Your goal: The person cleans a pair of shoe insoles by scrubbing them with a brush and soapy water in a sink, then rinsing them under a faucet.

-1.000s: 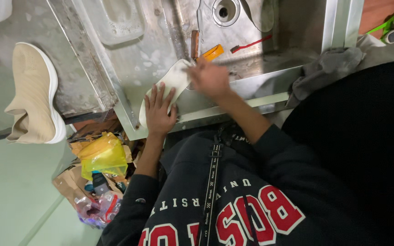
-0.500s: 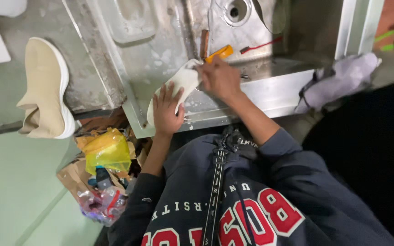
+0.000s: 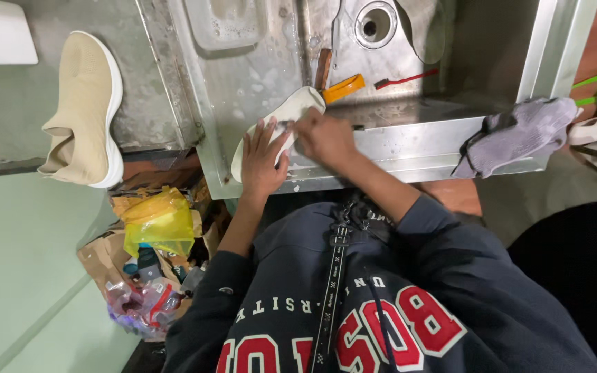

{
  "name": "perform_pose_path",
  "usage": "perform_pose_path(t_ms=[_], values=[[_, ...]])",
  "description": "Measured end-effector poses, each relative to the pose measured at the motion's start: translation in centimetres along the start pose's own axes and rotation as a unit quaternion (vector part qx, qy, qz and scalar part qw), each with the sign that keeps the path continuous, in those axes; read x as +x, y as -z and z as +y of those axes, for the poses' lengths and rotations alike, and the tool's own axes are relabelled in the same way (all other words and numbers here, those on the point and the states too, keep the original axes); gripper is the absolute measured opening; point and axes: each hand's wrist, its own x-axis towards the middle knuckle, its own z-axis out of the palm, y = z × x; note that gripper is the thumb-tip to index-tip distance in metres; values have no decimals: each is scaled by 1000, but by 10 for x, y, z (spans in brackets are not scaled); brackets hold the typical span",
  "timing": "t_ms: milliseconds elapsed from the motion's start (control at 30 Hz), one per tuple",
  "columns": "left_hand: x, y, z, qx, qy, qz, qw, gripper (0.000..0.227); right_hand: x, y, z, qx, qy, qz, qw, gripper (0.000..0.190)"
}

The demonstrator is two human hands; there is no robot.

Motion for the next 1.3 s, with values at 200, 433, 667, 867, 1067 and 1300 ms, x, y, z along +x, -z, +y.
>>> perform_pose_path(t_ms=[200, 433, 667, 867, 1067, 1300], values=[[-3, -2, -2, -7, 10, -8, 1000, 48, -1, 3, -8, -43, -32, -18, 998, 11], [-5, 1, -1, 17, 7, 21, 1000, 53, 3, -31, 60, 3, -66, 51, 997, 10], [-10, -1, 3, 15, 15, 45, 999, 53, 5, -17, 62, -23, -61, 15, 998, 8], [-5, -5, 1, 11, 22, 57, 998, 54, 20, -20, 76, -18, -33, 16, 999, 13], [-8, -4, 3, 28, 18, 91, 995, 51, 18, 1, 47, -42, 18, 3, 999, 13], [-8, -16, 3, 56, 42, 147, 987, 48, -15, -4, 15, -73, 13, -14, 997, 13]])
